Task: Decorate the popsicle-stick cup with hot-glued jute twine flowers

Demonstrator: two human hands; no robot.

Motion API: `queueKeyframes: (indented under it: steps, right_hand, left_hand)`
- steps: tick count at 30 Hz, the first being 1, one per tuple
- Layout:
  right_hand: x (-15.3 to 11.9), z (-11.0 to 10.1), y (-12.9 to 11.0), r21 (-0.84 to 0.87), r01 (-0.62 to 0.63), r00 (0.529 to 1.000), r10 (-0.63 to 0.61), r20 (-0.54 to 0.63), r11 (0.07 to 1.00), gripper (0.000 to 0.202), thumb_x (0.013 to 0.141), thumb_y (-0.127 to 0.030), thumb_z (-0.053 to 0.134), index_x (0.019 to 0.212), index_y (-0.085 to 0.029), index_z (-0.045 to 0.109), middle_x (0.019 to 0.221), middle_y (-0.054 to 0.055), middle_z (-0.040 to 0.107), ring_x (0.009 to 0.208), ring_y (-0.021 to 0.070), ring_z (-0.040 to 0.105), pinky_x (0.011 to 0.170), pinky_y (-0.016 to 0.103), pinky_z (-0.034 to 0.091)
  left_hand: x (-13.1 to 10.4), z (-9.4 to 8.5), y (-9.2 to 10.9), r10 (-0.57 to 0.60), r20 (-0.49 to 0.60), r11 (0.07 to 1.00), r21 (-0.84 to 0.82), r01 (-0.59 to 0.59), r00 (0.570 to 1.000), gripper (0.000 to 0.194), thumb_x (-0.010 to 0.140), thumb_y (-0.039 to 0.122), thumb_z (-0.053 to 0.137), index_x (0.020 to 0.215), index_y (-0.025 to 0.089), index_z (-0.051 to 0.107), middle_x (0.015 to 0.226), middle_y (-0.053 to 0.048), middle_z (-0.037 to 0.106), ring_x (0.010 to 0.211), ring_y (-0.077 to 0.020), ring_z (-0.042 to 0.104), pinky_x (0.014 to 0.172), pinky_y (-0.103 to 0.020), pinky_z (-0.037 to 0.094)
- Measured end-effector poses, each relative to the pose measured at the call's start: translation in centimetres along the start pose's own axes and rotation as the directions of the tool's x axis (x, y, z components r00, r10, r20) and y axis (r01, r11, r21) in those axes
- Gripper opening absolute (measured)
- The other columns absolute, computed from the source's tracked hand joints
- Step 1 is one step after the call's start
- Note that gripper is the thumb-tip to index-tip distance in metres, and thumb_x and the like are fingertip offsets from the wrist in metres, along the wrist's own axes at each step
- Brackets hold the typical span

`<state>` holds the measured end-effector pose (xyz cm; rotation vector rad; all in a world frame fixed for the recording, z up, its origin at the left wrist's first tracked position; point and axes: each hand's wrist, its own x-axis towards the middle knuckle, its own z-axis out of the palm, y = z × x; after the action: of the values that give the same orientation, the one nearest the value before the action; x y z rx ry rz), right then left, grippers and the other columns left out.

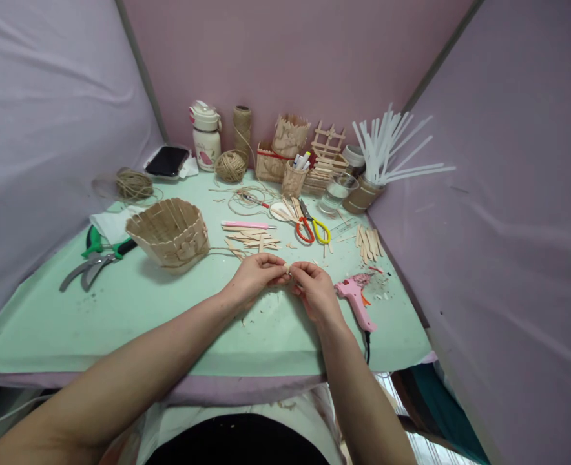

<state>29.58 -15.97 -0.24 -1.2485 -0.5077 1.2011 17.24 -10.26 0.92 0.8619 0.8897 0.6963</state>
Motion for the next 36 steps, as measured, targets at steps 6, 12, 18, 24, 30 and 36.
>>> queueKeyframes:
  steps: [6,12,18,24,30,36]
  right_hand:
    - [-0.13,0.18,-0.06,0.014,-0.008,1.0,0.008,-0.008,1.0,0.025,0.058,-0.03,0.083,0.07,-0.016,0.066,0.059,-0.003,0.059,0.054,0.0083,0.051,0.045,0.019,0.031]
    - [-0.33,0.28,-0.37,0.012,-0.023,1.0,0.023,-0.019,1.0,0.027,0.057,-0.031,0.084,0.07,-0.016,0.066,0.057,-0.004,0.057,0.053,0.0079,0.05,0.045,0.019,0.031]
    - [-0.26,0.24,-0.33,0.005,-0.014,1.0,0.014,-0.028,1.0,0.026,0.056,-0.031,0.083,0.069,-0.016,0.066,0.056,-0.004,0.055,0.053,0.0075,0.048,0.046,0.019,0.031]
    - [-0.35,0.24,-0.27,0.002,-0.013,1.0,0.013,-0.02,1.0,0.025,0.057,-0.031,0.082,0.068,-0.016,0.066,0.058,-0.004,0.057,0.053,0.0076,0.048,0.045,0.02,0.029]
    - [-0.25,0.11,-0.17,-0.004,-0.021,1.0,0.021,0.005,1.0,0.025,0.059,-0.031,0.081,0.071,-0.016,0.065,0.061,-0.001,0.061,0.056,0.0088,0.05,0.046,0.02,0.029]
    - [-0.3,0.13,-0.13,-0.004,-0.002,1.0,0.002,-0.008,1.0,0.025,0.058,-0.032,0.08,0.07,-0.017,0.064,0.06,-0.004,0.057,0.053,0.0082,0.047,0.047,0.021,0.03]
  left_hand:
    - [-0.02,-0.01,-0.01,0.005,0.007,1.0,0.009,-0.005,1.0,0.019,0.066,0.015,0.081,0.076,0.01,0.065,0.066,-0.005,0.07,0.061,-0.0109,0.066,0.066,-0.023,0.055]
    - [0.01,-0.05,-0.04,0.0,0.008,1.0,0.008,0.0,1.0,0.023,0.063,0.018,0.083,0.075,0.01,0.066,0.066,-0.005,0.07,0.061,-0.0112,0.066,0.068,-0.024,0.055]
    - [0.14,-0.12,-0.17,0.012,0.009,1.0,0.01,-0.012,1.0,0.021,0.063,0.018,0.081,0.077,0.01,0.067,0.067,-0.005,0.071,0.062,-0.0115,0.067,0.067,-0.023,0.055]
    - [0.05,0.01,-0.03,0.023,0.004,1.0,0.013,-0.023,1.0,0.02,0.063,0.018,0.081,0.075,0.01,0.067,0.067,-0.005,0.071,0.061,-0.0116,0.067,0.068,-0.024,0.055]
    - [-0.04,0.02,-0.05,0.045,0.006,0.999,0.021,-0.045,0.999,0.025,0.059,0.021,0.084,0.073,0.012,0.066,0.064,-0.003,0.069,0.059,-0.0107,0.065,0.065,-0.024,0.053]
    - [-0.03,-0.02,0.05,0.05,-0.001,0.998,0.035,-0.05,0.999,0.026,0.06,0.023,0.083,0.075,0.013,0.065,0.066,-0.003,0.069,0.063,-0.0129,0.067,0.067,-0.025,0.054]
